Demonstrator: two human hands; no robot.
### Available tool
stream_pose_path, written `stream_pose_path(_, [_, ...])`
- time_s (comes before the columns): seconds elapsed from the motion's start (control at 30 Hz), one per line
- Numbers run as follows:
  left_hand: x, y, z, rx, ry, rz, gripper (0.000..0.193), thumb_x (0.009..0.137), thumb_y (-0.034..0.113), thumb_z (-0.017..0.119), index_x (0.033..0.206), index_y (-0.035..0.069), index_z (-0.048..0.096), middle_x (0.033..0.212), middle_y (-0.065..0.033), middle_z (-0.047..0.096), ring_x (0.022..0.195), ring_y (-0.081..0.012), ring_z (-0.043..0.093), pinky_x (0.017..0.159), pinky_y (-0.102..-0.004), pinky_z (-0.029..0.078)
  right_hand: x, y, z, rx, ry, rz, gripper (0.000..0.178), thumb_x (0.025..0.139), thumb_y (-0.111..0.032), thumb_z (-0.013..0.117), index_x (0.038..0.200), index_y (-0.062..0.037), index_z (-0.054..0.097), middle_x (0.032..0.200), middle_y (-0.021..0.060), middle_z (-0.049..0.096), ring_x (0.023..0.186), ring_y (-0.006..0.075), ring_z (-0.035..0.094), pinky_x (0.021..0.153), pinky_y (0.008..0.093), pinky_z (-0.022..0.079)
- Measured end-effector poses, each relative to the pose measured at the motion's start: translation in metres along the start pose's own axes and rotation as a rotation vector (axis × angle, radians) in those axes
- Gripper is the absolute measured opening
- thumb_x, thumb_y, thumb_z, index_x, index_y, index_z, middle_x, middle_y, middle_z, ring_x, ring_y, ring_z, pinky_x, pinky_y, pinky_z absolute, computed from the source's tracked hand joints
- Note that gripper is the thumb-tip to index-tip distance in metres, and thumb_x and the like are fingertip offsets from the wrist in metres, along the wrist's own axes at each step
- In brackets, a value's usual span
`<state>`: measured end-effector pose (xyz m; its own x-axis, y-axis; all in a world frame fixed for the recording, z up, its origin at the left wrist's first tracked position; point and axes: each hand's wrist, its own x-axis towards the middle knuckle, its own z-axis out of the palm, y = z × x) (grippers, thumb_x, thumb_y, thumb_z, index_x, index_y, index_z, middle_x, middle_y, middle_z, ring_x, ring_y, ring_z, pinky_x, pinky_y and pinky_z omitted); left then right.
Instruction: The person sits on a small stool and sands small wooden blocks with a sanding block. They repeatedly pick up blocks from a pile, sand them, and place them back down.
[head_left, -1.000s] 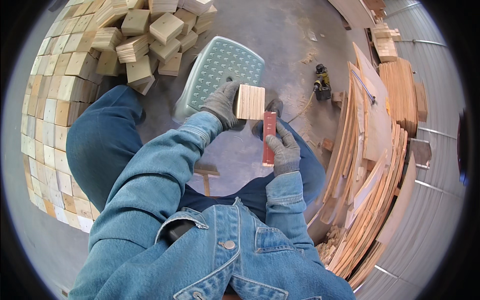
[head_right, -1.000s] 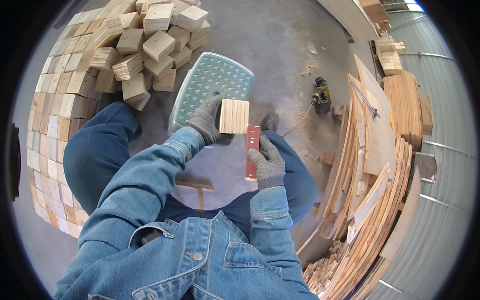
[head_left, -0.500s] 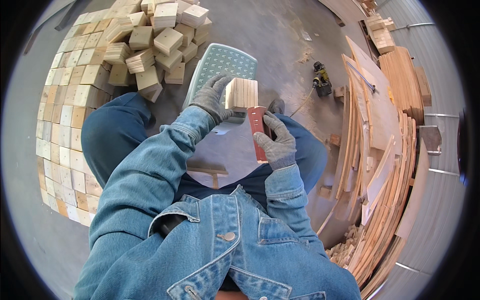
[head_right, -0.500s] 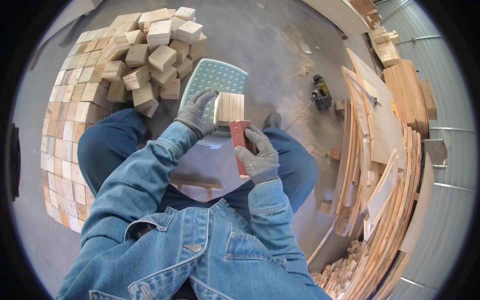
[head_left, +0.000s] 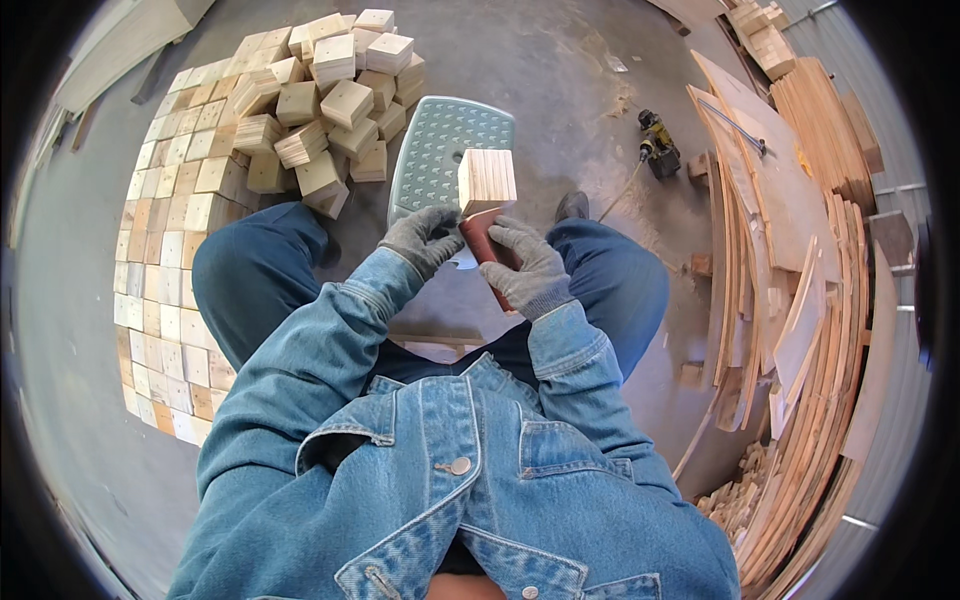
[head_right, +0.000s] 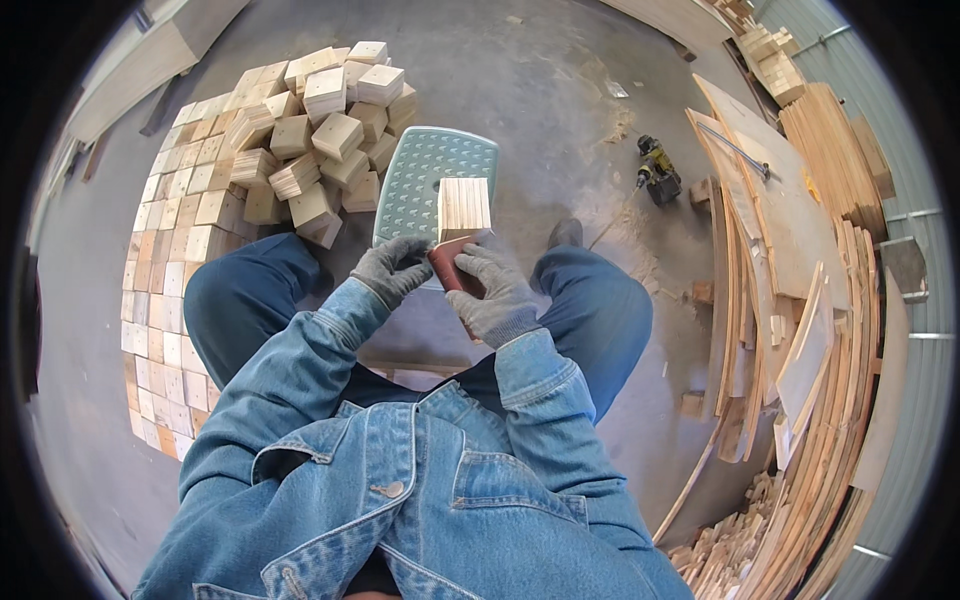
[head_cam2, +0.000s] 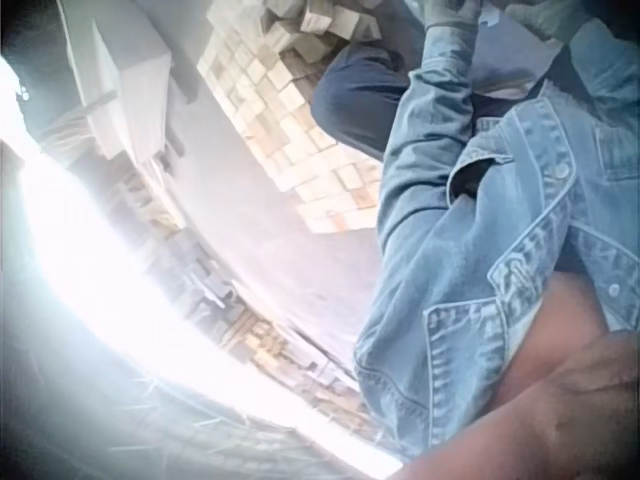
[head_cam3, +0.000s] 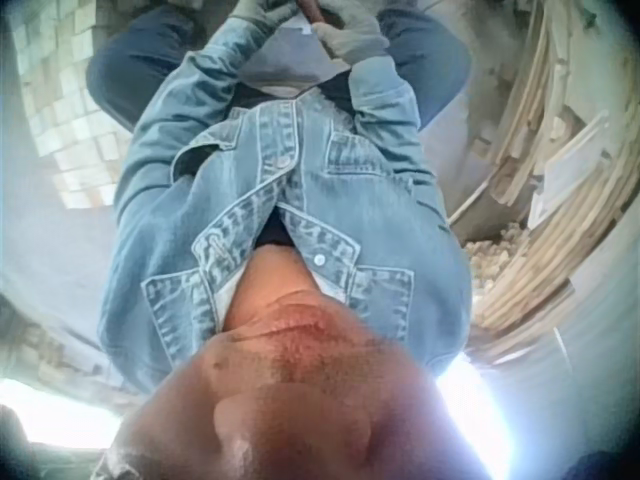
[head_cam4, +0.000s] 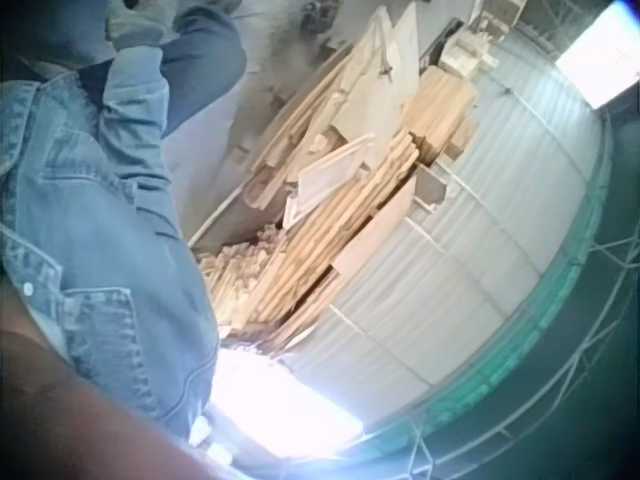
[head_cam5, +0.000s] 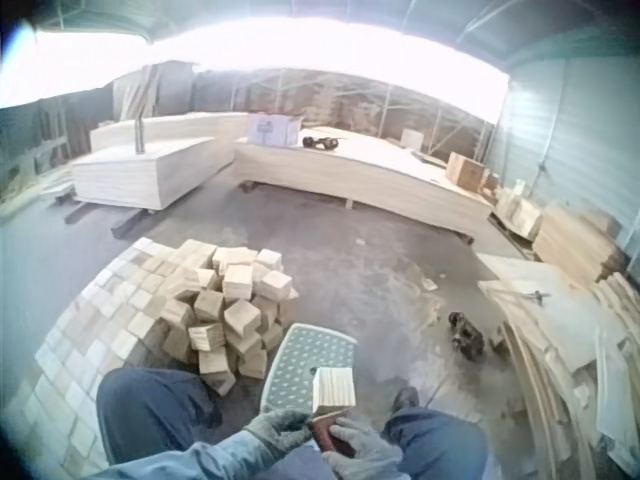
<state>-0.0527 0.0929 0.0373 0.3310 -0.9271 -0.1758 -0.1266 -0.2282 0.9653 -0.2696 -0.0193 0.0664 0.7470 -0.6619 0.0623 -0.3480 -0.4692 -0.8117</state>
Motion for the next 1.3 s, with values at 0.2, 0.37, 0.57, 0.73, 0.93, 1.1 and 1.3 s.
stream_pose_path(0.2, [-0.001, 0.010, 0.005, -0.104, -0.049, -0.159, 0.030, 0.094, 0.005, 0.080, 0.124, 0.002, 0.078, 0.113, -0.0081, 0.082, 0.102, -0.0164, 0.074, 0.096, -0.0316, 0.059, -0.003, -0.008, -0.004, -0.134, -0.101, 0.101, 0.079, 0.082, -0.027, 0.090, 0.151, -0.0038, 0.060, 0.155, 0.0191, 0.059, 0.143, 0.0332, 0.057, 0.122, 0.0399, 0.044])
stream_pose_path(0.37, [0.011, -0.013, 0.012, -0.186, -0.034, -0.186, 0.024, 0.094, 0.004, 0.079, 0.117, 0.000, 0.080, 0.102, -0.0083, 0.081, 0.089, -0.0156, 0.073, 0.083, -0.0320, 0.061, 0.002, -0.018, -0.013, -0.022, -0.241, 0.379, 0.084, 0.081, -0.033, 0.088, 0.153, -0.0031, 0.056, 0.151, 0.0218, 0.061, 0.139, 0.0366, 0.060, 0.120, 0.0415, 0.046])
stream_pose_path(0.57, [0.023, -0.024, 0.012, -0.169, 0.082, -0.272, 0.023, 0.095, 0.003, 0.077, 0.118, -0.001, 0.079, 0.097, -0.0074, 0.080, 0.087, -0.0158, 0.073, 0.082, -0.0310, 0.060, 0.002, -0.021, -0.024, 0.049, -0.248, 0.428, 0.081, 0.083, -0.028, 0.088, 0.153, -0.0021, 0.056, 0.145, 0.0208, 0.066, 0.131, 0.0318, 0.066, 0.114, 0.0388, 0.050])
stream_pose_path(0.73, [0.039, -0.060, 0.005, -0.196, 0.212, -0.113, 0.043, 0.092, 0.002, 0.077, 0.135, 0.001, 0.071, 0.113, -0.0088, 0.079, 0.102, -0.0167, 0.073, 0.095, -0.0296, 0.058, 0.005, -0.005, -0.046, 0.623, -0.054, 0.388, 0.075, 0.086, -0.013, 0.087, 0.153, -0.0001, 0.056, 0.140, 0.0156, 0.068, 0.124, 0.0247, 0.067, 0.107, 0.0363, 0.055])
stream_pose_path(0.93, [0.053, -0.061, 0.006, -0.042, 0.202, -0.153, 0.067, 0.085, 0.000, 0.079, 0.148, 0.001, 0.060, 0.134, -0.0132, 0.073, 0.121, -0.0220, 0.070, 0.106, -0.0350, 0.057, 0.028, -0.011, -0.078, 0.600, 0.246, 0.536, 0.067, 0.090, -0.005, 0.084, 0.151, 0.0034, 0.057, 0.138, 0.0160, 0.070, 0.122, 0.0216, 0.068, 0.105, 0.0332, 0.056])
stream_pose_path(1.1, [0.063, -0.052, 0.008, -0.179, 0.162, -0.163, 0.074, 0.083, -0.001, 0.080, 0.152, -0.002, 0.053, 0.143, -0.0175, 0.067, 0.134, -0.0266, 0.064, 0.117, -0.0376, 0.050, 0.056, 0.021, -0.086, 0.058, 0.190, 0.426, 0.075, 0.086, -0.024, 0.089, 0.149, 0.0022, 0.059, 0.141, 0.0209, 0.069, 0.129, 0.0280, 0.067, 0.111, 0.0368, 0.053])
stream_pose_path(1.3, [0.074, -0.051, 0.010, -0.228, 0.146, -0.194, 0.077, 0.087, 0.005, 0.080, 0.156, -0.004, 0.047, 0.149, -0.0216, 0.062, 0.140, -0.0295, 0.059, 0.120, -0.0399, 0.047, 0.106, 0.042, -0.086, -0.319, 0.059, 0.412, 0.078, 0.081, -0.027, 0.091, 0.148, 0.0000, 0.061, 0.145, 0.0201, 0.066, 0.133, 0.0320, 0.065, 0.116, 0.0395, 0.051])
